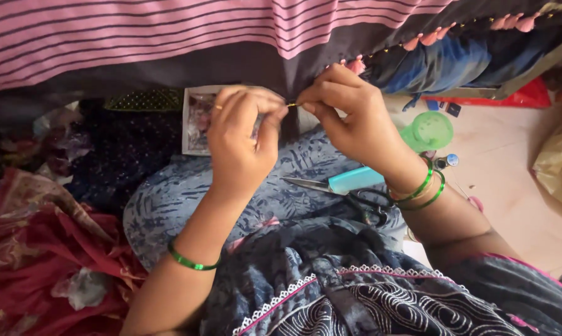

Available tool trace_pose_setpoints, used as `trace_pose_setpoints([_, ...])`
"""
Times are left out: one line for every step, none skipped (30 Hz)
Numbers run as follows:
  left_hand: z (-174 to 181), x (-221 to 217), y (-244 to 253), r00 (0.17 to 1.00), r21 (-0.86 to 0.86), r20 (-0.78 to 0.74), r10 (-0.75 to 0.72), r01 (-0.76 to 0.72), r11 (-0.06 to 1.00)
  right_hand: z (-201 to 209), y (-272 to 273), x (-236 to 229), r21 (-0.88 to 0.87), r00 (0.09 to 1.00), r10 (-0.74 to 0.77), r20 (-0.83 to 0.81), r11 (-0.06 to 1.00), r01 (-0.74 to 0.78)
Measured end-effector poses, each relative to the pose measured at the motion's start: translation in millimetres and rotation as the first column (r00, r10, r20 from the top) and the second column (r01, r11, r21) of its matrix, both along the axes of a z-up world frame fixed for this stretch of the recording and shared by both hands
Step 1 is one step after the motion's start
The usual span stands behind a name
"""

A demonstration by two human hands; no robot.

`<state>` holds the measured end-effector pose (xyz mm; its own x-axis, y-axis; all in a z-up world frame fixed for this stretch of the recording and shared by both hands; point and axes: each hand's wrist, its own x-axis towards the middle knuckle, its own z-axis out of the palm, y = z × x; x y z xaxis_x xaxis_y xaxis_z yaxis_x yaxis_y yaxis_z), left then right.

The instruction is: Sewing small decorative pink tassels or ornaments onto the edge of a striped fabric border.

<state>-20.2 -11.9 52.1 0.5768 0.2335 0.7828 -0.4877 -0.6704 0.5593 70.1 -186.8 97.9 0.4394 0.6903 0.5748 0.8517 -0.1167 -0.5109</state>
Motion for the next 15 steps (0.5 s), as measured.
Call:
trace_pose_setpoints([0,4,1,1.000,-0.003,0.002,0.002,-0.002,1.000,0,2,1,-0.003,1.000,0.002,0.002,1.000,-0.002])
trace_pose_setpoints([1,8,2,0.999,0.015,0.010,0.053,-0.054,0.998,1,4,1,-0.029,1.000,-0.010,0.004,1.000,0.010])
trace_pose_setpoints([1,10,1,0.994,0.033,0.016,0.104,-0.104,0.994,0,5,0,-0.056,1.000,-0.022,0.003,0.998,0.022])
trace_pose_setpoints([0,10,0,0.994,0.029,0.013,0.105,-0.106,0.994,-1,2,0,-0.060,1.000,-0.020,0.001,0.998,0.020])
trace_pose_setpoints([0,11,1,0.994,0.024,0.025,0.103,-0.104,0.994,-2,1,1,-0.060,1.000,-0.021,0.014,0.998,0.022])
trace_pose_setpoints([1,12,2,0.994,0.018,0.036,0.100,-0.101,0.995,-3,0,2,-0.060,0.999,-0.022,0.028,0.998,0.024])
trace_pose_setpoints([1,13,4,0.994,0.023,0.044,0.099,-0.100,0.995,-5,-1,7,-0.055,0.999,-0.024,0.035,0.998,0.026])
trace_pose_setpoints([0,14,6,0.998,-0.064,-0.052,0.047,-0.051,0.997,-7,-3,12,-0.027,0.997,-0.044,0.067,0.999,0.046])
trace_pose_setpoints([-3,11,6,0.988,-0.161,-0.155,-0.018,-0.007,0.987,-12,-6,14,-0.008,0.994,-0.065,0.087,0.998,0.066])
trace_pose_setpoints([-4,11,4,0.987,-0.165,-0.159,-0.021,-0.006,0.986,-15,-7,13,-0.012,0.994,-0.067,0.083,0.998,0.068])
trace_pose_setpoints([-5,12,4,0.941,-0.527,-0.193,-0.278,0.140,0.838,-18,-8,15,0.001,0.992,-0.083,0.096,0.997,0.083])
trace_pose_setpoints([-5,14,3,0.848,-0.812,-0.125,-0.516,0.211,0.544,-20,-8,16,0.015,0.989,-0.099,0.110,0.995,0.097])
trace_pose_setpoints([-2,15,-1,0.847,-0.814,-0.127,-0.516,0.208,0.542,-20,-9,13,0.012,0.989,-0.098,0.108,0.995,0.097])
trace_pose_setpoints([1,17,-4,0.847,-0.799,-0.101,-0.521,0.243,0.550,-19,-10,10,-0.009,0.989,-0.085,0.120,0.996,0.087])
trace_pose_setpoints([5,18,-8,0.847,-0.781,-0.075,-0.526,0.278,0.560,-18,-11,7,-0.030,0.988,-0.071,0.134,0.997,0.075])
